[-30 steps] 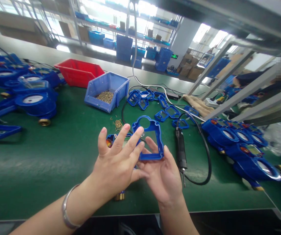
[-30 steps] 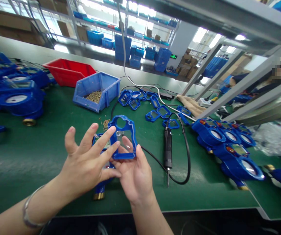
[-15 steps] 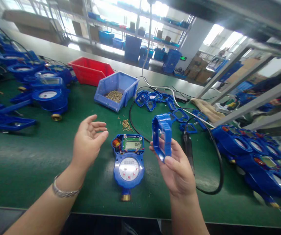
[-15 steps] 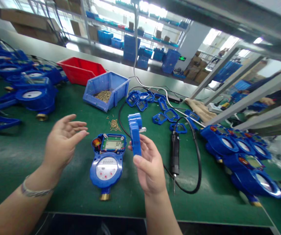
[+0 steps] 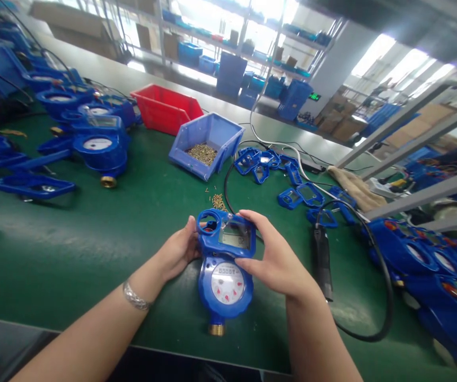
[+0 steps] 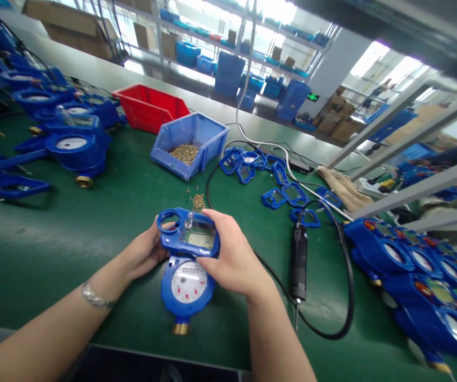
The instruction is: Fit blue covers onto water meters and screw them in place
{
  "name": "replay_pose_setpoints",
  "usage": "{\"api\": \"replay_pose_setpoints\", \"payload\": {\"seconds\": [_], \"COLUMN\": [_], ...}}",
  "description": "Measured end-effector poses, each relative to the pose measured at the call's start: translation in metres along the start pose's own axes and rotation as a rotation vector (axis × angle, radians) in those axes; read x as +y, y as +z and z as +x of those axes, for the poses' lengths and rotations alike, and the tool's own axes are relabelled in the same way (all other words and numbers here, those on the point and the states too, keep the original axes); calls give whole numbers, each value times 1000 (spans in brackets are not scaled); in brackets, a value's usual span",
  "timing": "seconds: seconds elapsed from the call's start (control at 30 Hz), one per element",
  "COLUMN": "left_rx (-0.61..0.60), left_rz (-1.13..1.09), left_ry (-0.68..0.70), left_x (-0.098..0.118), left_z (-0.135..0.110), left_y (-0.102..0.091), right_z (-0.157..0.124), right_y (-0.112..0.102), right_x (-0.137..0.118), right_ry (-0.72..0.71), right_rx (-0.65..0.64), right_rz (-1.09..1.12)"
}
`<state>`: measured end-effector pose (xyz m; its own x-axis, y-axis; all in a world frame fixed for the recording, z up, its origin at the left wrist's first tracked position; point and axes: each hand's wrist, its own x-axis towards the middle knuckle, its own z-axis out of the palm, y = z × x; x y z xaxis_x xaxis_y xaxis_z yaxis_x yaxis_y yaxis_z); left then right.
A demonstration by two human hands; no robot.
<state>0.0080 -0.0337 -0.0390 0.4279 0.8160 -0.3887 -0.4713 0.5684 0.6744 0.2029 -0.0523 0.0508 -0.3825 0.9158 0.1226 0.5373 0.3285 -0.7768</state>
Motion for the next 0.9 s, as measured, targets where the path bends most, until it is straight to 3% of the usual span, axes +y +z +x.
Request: {"api": "replay_pose_setpoints", "payload": {"seconds": [0.43,0.9], "left_rx": [0,-153], "left_rz": [6,199], "left_ry": [10,147], "left_x": [2,2], "left_z": [-2,-8], "left_y": [4,2], "right_z": [6,11], "right_y": [-3,-14], "right_x": [3,-1], "right_ry": [-31,1], "right_rx": [-72,-149], "right_rz": [-82,-143]}}
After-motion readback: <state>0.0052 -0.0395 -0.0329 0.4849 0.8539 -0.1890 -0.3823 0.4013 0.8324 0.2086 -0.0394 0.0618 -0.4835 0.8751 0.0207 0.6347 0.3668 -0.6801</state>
